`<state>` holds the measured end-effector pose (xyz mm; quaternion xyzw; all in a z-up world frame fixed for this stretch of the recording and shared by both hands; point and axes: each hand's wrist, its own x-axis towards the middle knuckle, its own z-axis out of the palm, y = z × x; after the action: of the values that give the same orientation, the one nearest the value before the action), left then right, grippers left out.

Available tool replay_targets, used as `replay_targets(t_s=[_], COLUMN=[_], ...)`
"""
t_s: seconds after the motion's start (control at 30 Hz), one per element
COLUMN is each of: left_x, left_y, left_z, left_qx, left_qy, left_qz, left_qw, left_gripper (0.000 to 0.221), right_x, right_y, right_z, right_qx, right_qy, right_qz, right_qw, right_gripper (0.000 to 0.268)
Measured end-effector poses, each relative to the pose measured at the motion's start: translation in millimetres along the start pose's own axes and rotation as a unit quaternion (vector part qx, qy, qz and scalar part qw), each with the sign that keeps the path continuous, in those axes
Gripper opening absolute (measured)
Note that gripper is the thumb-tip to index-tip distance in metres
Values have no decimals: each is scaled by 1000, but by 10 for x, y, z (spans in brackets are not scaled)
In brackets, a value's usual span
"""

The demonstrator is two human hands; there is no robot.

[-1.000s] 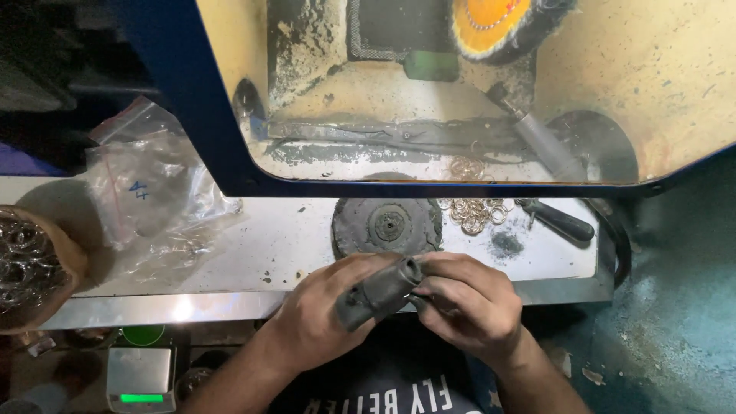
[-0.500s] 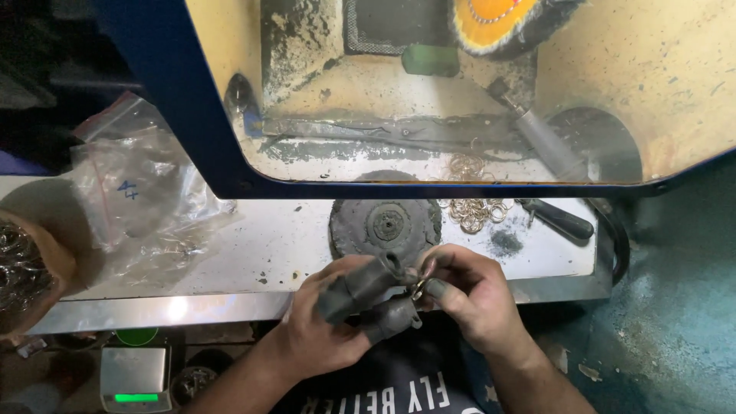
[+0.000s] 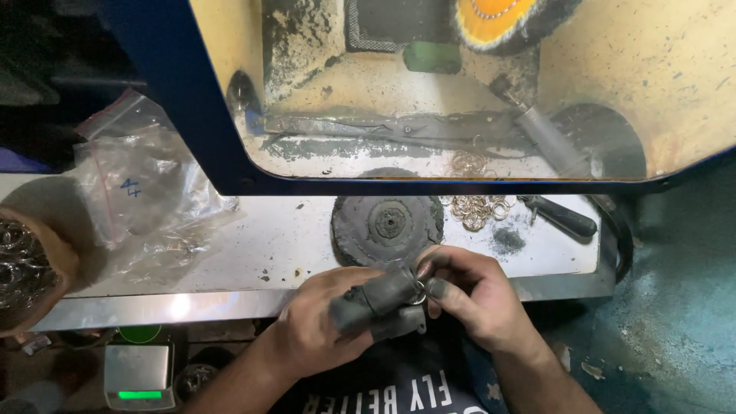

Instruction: Polishing metal rings using a bench polisher, sorting them into plastic bags, and using a hand tool to work on a polishing wheel.

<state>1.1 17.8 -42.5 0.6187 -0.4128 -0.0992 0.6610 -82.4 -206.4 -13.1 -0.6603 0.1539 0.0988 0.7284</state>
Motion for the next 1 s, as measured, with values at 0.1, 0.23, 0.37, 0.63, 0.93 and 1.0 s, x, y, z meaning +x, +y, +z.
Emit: replay_targets(t_s=[0.1, 0.23, 0.37, 0.63, 0.93, 1.0], left_x=[182, 108, 186, 99, 3, -11], left_y=[259, 189, 215, 183, 87, 90], left_z=[46, 114, 108, 52, 92, 116], left_qx=[-61, -92, -139, -138, -90, -85], left_qy=[50, 74, 67, 94, 77, 85], left_qz=[-136, -165, -242, -246, -125, -134], left_qw=[988, 979, 958, 955, 985, 984], left_gripper=[34, 67, 52, 32, 67, 71], right_x=[-54, -13, 60, 15, -35, -59], right_y=[-48, -62, -196, -66, -96, -127], right_z=[27, 24, 28, -54, -52, -25], right_qx=[-56, -110, -235, -17, -72, -88], right_qy=[22, 34, 21, 14, 35, 53], right_qz=[-81, -221, -290, -185, -244, -253], right_qw=[995, 969, 927, 983, 966, 962], right_gripper=[35, 22, 15, 11, 13, 13])
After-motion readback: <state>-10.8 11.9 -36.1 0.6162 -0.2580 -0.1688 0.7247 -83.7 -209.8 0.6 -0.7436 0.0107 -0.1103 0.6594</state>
